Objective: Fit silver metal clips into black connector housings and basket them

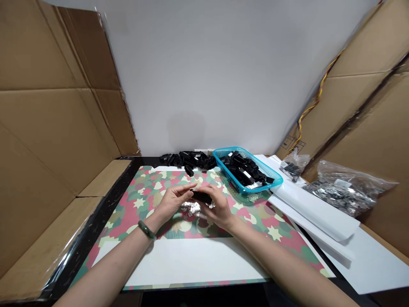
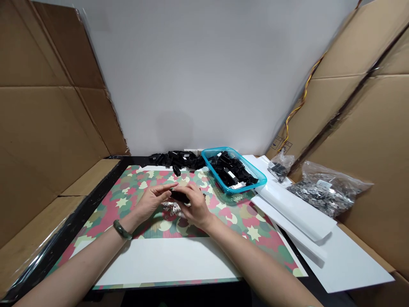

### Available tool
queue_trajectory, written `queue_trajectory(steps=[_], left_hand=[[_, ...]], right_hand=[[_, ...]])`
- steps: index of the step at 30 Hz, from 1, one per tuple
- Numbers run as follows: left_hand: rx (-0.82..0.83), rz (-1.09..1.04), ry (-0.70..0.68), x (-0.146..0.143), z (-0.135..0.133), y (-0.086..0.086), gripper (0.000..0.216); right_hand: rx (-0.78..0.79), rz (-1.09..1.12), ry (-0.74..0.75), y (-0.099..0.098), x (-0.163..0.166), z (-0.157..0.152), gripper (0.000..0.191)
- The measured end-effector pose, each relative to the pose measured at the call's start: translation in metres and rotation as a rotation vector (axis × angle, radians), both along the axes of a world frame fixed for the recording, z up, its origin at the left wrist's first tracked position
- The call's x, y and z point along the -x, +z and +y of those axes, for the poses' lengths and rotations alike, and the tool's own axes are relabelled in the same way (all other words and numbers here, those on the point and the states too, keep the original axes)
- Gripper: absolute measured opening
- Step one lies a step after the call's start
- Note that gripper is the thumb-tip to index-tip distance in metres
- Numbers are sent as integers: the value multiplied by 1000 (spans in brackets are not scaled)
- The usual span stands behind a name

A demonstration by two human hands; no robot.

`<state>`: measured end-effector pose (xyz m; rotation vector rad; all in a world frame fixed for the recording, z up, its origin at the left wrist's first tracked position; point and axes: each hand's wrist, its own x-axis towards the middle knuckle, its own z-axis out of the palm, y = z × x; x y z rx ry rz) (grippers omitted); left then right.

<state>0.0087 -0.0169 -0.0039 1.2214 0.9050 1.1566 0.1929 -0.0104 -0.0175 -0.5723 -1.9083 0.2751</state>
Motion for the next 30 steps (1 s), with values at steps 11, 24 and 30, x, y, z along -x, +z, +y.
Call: queue_trajectory(steps=[11, 24, 30], left_hand=[[-202, 149, 423, -16, -5, -12, 22], [120, -114, 367, -21, -2, -19, 30], [229, -180, 380, -21, -3, -17, 36]], right_hand=[[983, 559, 114, 10, 12, -9, 49], [1313, 743, 277, -1, 12, 2, 54], [1355, 789, 293, -4, 14, 3, 51]])
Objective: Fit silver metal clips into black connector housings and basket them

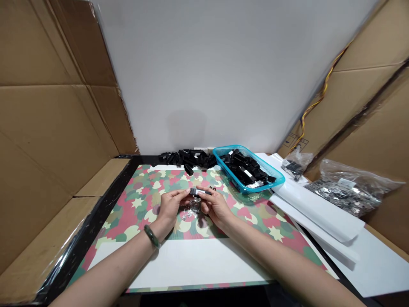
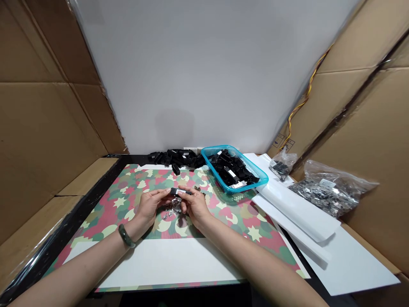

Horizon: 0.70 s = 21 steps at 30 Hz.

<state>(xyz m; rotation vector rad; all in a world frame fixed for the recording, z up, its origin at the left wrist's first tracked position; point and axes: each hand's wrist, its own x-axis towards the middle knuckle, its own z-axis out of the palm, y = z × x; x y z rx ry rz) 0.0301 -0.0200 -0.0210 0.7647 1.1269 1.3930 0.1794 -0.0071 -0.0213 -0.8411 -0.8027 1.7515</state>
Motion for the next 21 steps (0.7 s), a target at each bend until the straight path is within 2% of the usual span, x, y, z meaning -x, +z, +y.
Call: queue_trajectory(steps=[5, 8, 13, 21], left_hand=[[16, -17, 34, -1, 0, 2, 37], [15, -17, 42, 1, 3, 3, 37], [23, -18, 61, 7, 6, 7, 40], [-6, -68, 33, 7, 6, 9, 45]], right_hand=[[-10, 18, 7, -1, -1, 2, 47], [-27, 15, -29, 0, -4, 6, 36], [47, 49, -38, 0, -11, 14, 18], [113, 164, 9, 5, -14, 17, 19]])
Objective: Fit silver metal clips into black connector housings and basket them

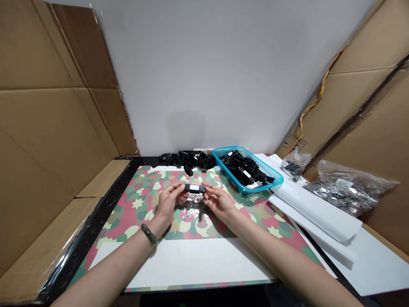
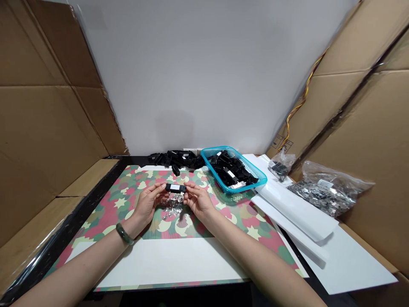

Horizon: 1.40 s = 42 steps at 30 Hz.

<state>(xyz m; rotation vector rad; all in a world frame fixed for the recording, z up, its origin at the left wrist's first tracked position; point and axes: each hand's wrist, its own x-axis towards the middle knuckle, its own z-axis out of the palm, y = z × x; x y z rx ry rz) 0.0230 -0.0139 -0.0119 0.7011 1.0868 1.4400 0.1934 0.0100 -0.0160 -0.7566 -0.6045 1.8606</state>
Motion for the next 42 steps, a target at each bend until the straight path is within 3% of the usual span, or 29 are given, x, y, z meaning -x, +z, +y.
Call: queue_trajectory(steps=[5, 9, 11, 13, 15, 18, 21, 25, 29, 34, 38, 42], left_hand=[[-108, 228, -20, 4, -1, -3, 42], [-529, 694, -14, 4, -5, 0, 42], [-704, 808, -35, 2, -7, 0, 37], [-771, 832, -54, 2, -7, 0, 27], [-745, 841, -17, 4, -5, -1, 20], [-666, 865, 132, 12, 2, -3, 16], [-620, 922, 193, 20, 8, -5, 13], [-608, 995, 202, 21, 11, -8, 11], [-613, 1017, 198, 18, 10, -9, 13], [-597, 1011, 177, 18, 10, -9, 12], [-592, 1007, 179, 18, 11, -9, 10], [-599, 1043, 145, 18, 10, -10, 11]], right_hand=[[-33, 22, 7, 2, -2, 0, 20], [-113, -5, 21, 4, -2, -4, 25], [-175, -33, 70, 5, 0, -7, 28], [-253, -107, 117, 5, 0, -8, 30], [-388, -283, 84, 5, -3, -5, 30], [-757, -754, -38, 3, -12, 3, 15], [-1086, -1178, 5, -3, -15, 8, 9], [-1218, -1464, 96, -11, -6, 6, 16], [-1232, -1478, 101, -18, 2, 6, 10], [-1119, -1276, 58, -22, -2, 11, 8], [-930, -995, 35, -17, -5, 11, 10], [-673, -717, 115, -10, -9, 10, 21]])
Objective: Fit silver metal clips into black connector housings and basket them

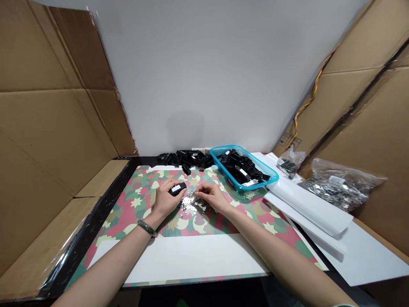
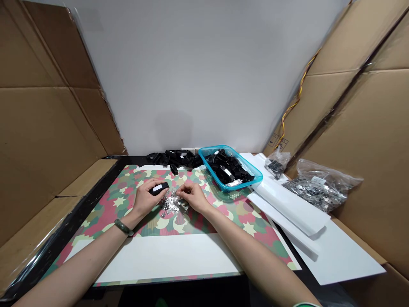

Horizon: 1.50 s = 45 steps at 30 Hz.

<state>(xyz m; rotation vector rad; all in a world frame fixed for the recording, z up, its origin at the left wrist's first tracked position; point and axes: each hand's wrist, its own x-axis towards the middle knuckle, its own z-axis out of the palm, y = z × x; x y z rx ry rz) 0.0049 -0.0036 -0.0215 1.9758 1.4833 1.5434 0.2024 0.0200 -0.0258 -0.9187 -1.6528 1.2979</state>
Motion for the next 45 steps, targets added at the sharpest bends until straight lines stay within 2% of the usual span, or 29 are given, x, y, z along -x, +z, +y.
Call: queue_trajectory(steps=[2, 8, 17, 23, 31, 35, 45], left_hand=[[-3, 17, -18, -1, -1, 0, 12], [-54, 28, -85, -6, -8, 3, 13], [-117, 10, -200, -14, -15, 10, 18], [-107, -11, -213, -16, -17, 11, 16], [-28, 16, -177, -16, -20, 10, 13], [-20, 16, -167, -17, -19, 10, 11], [-16, 40, -141, -16, -18, 9, 9]], right_hand=[[41, 76, -1, 4, -2, -1, 23], [-11, 101, -106, 17, -1, -7, 18], [77, 191, -194, 24, 5, -17, 13], [168, 219, -164, 26, 4, -19, 16], [236, 220, -232, 24, 5, -19, 16], [247, 186, -228, 22, 4, -17, 20], [247, 179, -241, 16, 4, -13, 17]])
